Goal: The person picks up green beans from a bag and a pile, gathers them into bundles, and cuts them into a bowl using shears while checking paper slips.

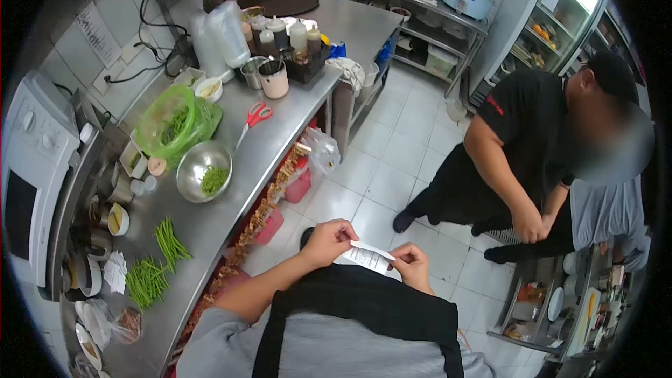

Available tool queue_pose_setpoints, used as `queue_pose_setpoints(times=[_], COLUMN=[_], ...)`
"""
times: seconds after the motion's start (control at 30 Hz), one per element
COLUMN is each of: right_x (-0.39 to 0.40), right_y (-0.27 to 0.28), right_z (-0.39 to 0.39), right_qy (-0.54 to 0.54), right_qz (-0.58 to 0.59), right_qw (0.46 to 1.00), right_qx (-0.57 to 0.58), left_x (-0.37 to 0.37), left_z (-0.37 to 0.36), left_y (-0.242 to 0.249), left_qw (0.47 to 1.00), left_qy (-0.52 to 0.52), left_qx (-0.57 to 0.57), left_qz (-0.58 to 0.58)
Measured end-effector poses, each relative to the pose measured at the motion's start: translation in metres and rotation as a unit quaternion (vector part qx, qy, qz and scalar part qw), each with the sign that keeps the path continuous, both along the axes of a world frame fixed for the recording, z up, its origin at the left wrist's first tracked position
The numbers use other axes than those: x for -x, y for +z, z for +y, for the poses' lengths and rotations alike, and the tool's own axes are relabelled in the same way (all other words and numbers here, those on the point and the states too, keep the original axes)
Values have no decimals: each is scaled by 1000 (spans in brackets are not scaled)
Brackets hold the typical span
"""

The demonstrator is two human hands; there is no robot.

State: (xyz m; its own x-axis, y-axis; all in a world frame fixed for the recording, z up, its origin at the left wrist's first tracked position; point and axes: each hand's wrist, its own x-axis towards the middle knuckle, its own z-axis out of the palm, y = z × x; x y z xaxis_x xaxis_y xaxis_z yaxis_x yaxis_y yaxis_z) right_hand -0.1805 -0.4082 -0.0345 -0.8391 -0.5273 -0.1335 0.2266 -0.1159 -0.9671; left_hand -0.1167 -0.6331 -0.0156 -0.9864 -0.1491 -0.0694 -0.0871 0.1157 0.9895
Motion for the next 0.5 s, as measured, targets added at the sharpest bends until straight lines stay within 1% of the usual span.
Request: queue_pose_setpoints(times=[0.07,0.13,0.17,0.2,0.23,0.3,0.33,0.4,0.47,0.5], right_x=[13,30,38,46,55,71,79,93,108,114], right_y=[-5,-6,-5,8,19,38,50,70,76,76], right_z=[-9,-23,-31,-44,-59,-89,-104,-130,-150,-158], right_qy=[-6,18,27,34,20,1,7,15,24,0], right_qz=[-1,45,63,177,254,402,408,381,346,342], right_qw=[1000,995,988,965,947,891,889,890,892,896], right_qx=[23,-84,-139,-189,-197,-211,-207,-252,-291,-283], left_x=[18,38,48,59,69,91,103,130,152,162], left_z=[-13,-32,-44,-57,-69,-89,-97,-119,-145,-159], left_y=[-9,-8,-7,-4,-2,9,17,30,59,73], left_qw=[1000,999,998,996,994,985,980,961,960,959], left_qy=[-19,-32,-43,-53,-59,-81,-94,-123,-169,-193], left_qx=[2,14,42,70,96,148,163,212,192,181], left_qz=[15,20,12,4,-5,37,62,127,112,104])
